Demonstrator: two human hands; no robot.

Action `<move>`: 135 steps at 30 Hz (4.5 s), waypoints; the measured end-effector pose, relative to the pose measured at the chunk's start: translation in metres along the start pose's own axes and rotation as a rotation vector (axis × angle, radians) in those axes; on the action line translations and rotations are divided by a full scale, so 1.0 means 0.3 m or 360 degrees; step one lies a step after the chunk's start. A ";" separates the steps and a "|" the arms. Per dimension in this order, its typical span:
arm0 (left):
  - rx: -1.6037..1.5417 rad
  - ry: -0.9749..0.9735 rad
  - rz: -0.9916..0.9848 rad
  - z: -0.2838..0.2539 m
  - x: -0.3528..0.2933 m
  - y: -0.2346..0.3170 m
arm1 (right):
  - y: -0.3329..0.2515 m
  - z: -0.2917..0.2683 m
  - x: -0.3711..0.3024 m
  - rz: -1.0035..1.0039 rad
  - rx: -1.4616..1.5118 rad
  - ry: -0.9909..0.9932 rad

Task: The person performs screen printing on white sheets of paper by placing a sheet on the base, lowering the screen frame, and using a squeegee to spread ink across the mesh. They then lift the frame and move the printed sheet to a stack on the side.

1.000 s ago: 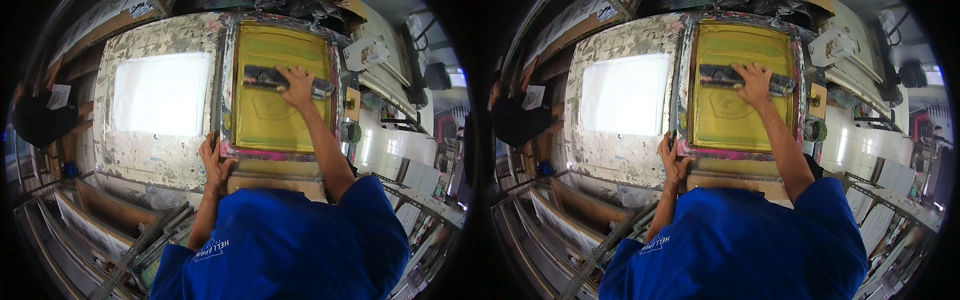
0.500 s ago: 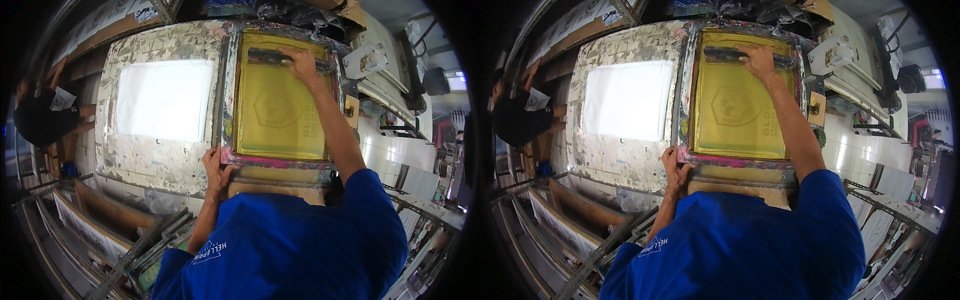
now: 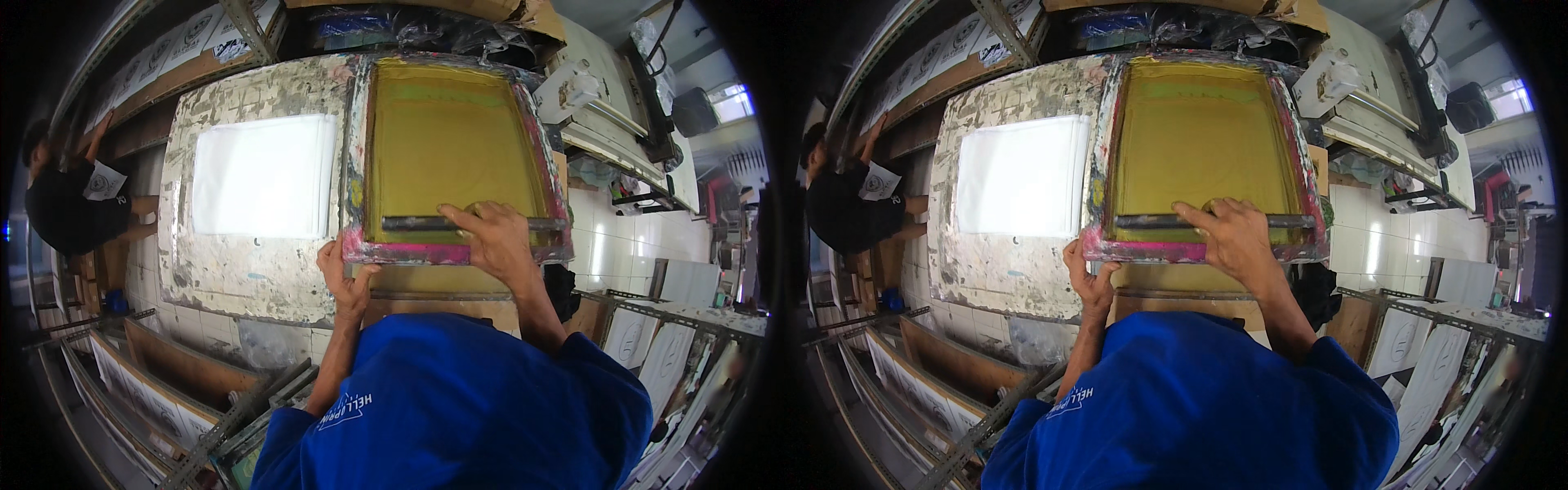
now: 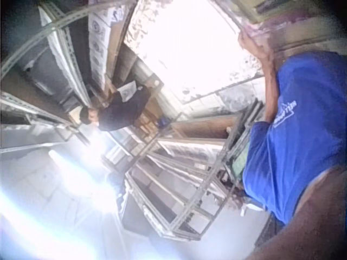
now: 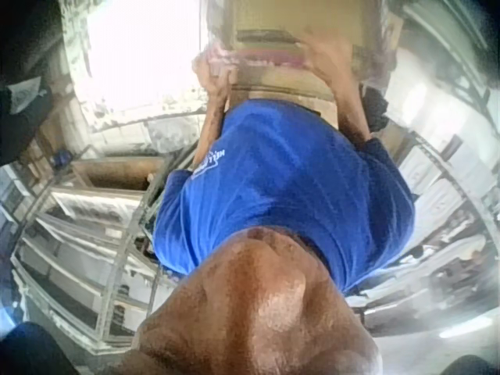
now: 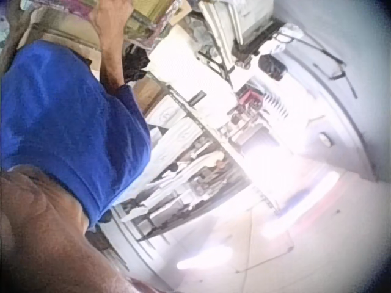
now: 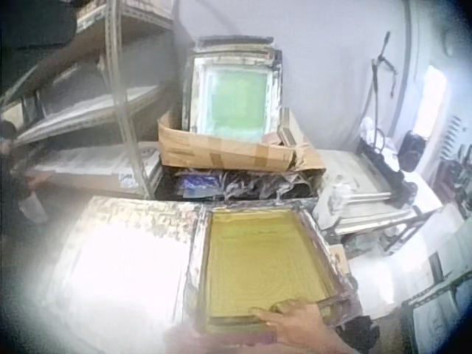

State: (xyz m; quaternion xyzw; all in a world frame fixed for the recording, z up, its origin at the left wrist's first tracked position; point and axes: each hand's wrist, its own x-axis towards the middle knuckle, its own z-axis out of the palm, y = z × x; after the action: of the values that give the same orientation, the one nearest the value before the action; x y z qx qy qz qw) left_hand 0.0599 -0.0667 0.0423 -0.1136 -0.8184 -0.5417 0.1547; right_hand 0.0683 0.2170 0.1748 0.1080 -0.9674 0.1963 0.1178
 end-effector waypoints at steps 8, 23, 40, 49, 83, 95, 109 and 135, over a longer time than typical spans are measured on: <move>-0.0731 0.0331 0.0029 0.042 0.346 0.311 | -0.060 -0.311 0.191 -0.0255 -0.0476 0.0462; 0.0292 -0.0234 -0.0495 0.278 0.123 -0.089 | 0.042 -0.638 0.659 -0.0159 -0.0023 0.0373; -0.0436 0.0349 -0.0798 -0.112 0.611 -0.218 | 0.048 -0.645 0.650 -0.0101 -0.0017 0.0326; -0.0171 0.1008 -0.0676 -0.635 0.852 -0.693 | 0.050 -0.631 0.647 -0.0233 -0.0045 0.0437; 0.0414 0.0428 -0.0267 -0.179 0.411 -0.376 | -0.015 -0.612 0.628 -0.0237 0.0029 0.0417; 0.0736 -0.0148 -0.0139 -0.082 0.415 -0.102 | 0.024 -0.625 0.641 -0.0130 0.0172 0.0345; 0.0715 -0.1140 0.0594 0.413 0.286 -0.165 | 0.055 -0.632 0.654 -0.0139 0.0001 0.0304; 0.0526 -0.1344 0.0836 0.604 0.169 -0.022 | -0.007 -0.632 0.610 -0.0166 0.0027 0.0316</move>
State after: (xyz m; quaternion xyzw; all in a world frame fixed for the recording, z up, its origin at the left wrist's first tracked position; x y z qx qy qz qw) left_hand -0.0130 0.0988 -0.0104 -0.4977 -0.8279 -0.2553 -0.0422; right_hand -0.0696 0.2621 0.3948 0.1392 -0.9424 0.2079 0.2223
